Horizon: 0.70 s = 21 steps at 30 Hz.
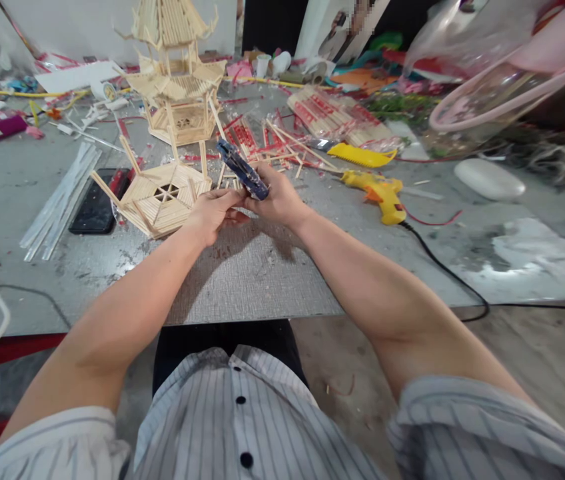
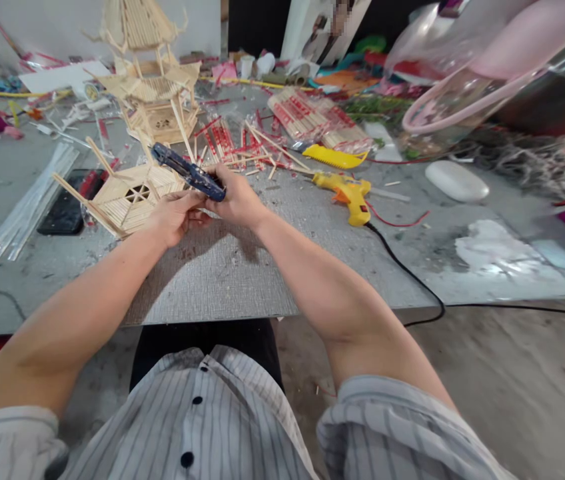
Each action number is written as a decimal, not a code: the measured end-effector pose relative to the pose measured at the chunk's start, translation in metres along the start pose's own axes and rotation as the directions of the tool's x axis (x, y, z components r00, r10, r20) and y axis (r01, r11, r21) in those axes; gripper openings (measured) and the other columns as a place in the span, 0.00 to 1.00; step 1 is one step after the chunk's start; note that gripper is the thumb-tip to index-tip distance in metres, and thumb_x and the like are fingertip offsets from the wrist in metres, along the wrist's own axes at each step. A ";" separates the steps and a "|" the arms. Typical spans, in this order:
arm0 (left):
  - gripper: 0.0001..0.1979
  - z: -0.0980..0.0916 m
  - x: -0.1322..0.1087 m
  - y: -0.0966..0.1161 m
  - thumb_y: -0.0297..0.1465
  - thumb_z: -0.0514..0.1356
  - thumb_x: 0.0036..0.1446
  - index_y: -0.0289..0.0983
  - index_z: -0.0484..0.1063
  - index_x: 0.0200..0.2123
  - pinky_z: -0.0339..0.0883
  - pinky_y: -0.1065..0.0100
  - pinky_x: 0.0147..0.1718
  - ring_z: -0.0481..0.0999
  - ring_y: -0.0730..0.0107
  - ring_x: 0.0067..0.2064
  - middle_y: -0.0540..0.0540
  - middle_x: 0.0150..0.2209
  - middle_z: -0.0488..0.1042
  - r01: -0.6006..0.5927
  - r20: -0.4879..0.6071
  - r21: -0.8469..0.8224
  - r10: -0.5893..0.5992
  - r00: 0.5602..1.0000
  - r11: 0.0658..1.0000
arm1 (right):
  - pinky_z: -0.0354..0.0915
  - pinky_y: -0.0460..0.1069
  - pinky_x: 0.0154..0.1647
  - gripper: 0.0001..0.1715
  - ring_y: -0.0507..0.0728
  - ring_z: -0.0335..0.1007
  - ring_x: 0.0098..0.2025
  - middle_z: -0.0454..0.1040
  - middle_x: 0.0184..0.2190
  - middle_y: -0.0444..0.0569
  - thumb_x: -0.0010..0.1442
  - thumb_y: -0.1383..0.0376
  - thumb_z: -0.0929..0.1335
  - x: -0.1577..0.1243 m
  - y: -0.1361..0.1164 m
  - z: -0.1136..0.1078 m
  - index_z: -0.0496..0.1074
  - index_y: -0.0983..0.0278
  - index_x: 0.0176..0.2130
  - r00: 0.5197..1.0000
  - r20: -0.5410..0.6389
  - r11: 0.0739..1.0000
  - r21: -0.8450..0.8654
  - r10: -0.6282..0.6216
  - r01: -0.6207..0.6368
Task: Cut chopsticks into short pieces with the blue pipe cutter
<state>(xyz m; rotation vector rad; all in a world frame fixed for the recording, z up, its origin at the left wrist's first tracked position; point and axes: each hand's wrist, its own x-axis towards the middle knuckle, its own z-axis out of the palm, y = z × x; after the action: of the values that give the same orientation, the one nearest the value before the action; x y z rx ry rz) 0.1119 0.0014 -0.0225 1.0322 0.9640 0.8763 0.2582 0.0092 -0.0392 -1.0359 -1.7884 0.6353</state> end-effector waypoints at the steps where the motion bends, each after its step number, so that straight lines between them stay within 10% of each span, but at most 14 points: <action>1: 0.08 0.000 0.000 0.000 0.27 0.59 0.54 0.33 0.68 0.23 0.65 0.73 0.22 0.72 0.77 0.18 0.52 0.19 0.71 -0.010 -0.001 0.005 0.010 1.000 1.000 | 0.65 0.52 0.39 0.19 0.55 0.68 0.36 0.70 0.32 0.45 0.43 0.62 0.69 0.000 -0.001 -0.001 0.65 0.62 0.37 1.000 0.011 1.000 0.013 0.012 -0.013; 6: 0.08 -0.001 -0.001 0.002 0.26 0.59 0.54 0.33 0.67 0.24 0.64 0.75 0.20 0.70 0.79 0.17 0.53 0.19 0.71 -0.036 0.001 0.070 0.036 0.999 0.997 | 0.66 0.51 0.35 0.16 0.53 0.66 0.31 0.69 0.27 0.44 0.40 0.63 0.72 0.003 -0.006 -0.016 0.67 0.63 0.31 0.980 0.170 0.979 0.161 0.100 -0.128; 12: 0.05 -0.006 -0.004 0.004 0.29 0.62 0.52 0.31 0.72 0.28 0.61 0.76 0.17 0.66 0.84 0.14 0.48 0.26 0.77 -0.006 0.120 0.230 -0.023 0.993 0.973 | 0.69 0.52 0.39 0.13 0.52 0.69 0.31 0.73 0.30 0.45 0.42 0.64 0.73 0.002 -0.010 -0.022 0.70 0.64 0.30 0.979 0.000 0.917 0.349 0.206 -0.193; 21: 0.06 -0.010 0.000 0.002 0.29 0.63 0.52 0.31 0.72 0.27 0.61 0.76 0.19 0.67 0.83 0.16 0.46 0.25 0.77 -0.003 0.198 0.193 -0.036 0.980 0.981 | 0.70 0.51 0.30 0.13 0.51 0.67 0.26 0.70 0.23 0.41 0.42 0.61 0.74 0.001 -0.015 -0.011 0.68 0.62 0.27 0.980 0.104 0.917 0.348 0.171 -0.197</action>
<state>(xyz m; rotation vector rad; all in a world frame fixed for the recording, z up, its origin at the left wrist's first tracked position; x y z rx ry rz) 0.1022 0.0045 -0.0224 1.2508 0.8966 0.6593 0.2630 0.0022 -0.0228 -0.9433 -1.5678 1.0834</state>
